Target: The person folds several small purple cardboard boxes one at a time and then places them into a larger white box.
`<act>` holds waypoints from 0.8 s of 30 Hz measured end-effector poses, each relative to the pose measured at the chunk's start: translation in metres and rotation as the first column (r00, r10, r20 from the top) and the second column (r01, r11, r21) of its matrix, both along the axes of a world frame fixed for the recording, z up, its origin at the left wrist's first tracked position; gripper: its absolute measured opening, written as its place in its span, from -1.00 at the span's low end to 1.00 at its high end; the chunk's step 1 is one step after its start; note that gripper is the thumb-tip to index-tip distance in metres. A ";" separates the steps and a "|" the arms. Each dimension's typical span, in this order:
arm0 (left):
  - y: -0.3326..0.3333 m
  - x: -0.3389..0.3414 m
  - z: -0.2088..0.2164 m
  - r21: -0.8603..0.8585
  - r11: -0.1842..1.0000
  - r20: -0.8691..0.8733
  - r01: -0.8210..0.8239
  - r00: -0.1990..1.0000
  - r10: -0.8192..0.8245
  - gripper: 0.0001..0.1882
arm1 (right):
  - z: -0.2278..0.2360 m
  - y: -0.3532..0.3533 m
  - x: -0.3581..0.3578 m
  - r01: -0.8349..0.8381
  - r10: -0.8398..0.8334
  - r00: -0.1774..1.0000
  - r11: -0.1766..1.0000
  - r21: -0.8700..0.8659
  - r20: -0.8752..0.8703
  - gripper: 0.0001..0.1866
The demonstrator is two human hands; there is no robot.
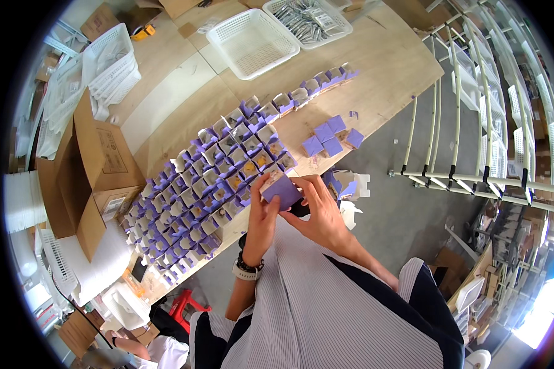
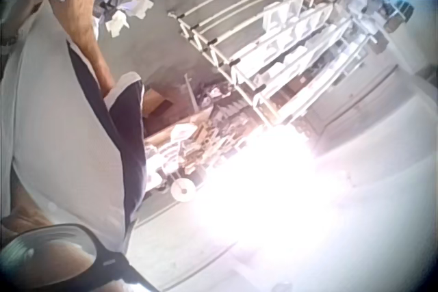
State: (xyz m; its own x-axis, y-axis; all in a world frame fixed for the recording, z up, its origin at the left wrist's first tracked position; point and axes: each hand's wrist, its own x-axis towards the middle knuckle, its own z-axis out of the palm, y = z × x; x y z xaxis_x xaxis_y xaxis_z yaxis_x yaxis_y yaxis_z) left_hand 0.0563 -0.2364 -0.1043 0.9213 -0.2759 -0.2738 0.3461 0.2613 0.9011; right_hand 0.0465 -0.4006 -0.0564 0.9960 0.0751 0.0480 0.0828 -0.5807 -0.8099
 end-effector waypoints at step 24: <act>0.015 -0.005 0.023 0.445 0.892 0.242 -0.075 0.969 -0.039 -0.39 | 0.006 0.003 0.015 -0.248 0.274 0.949 0.954 -0.166 0.157 -0.45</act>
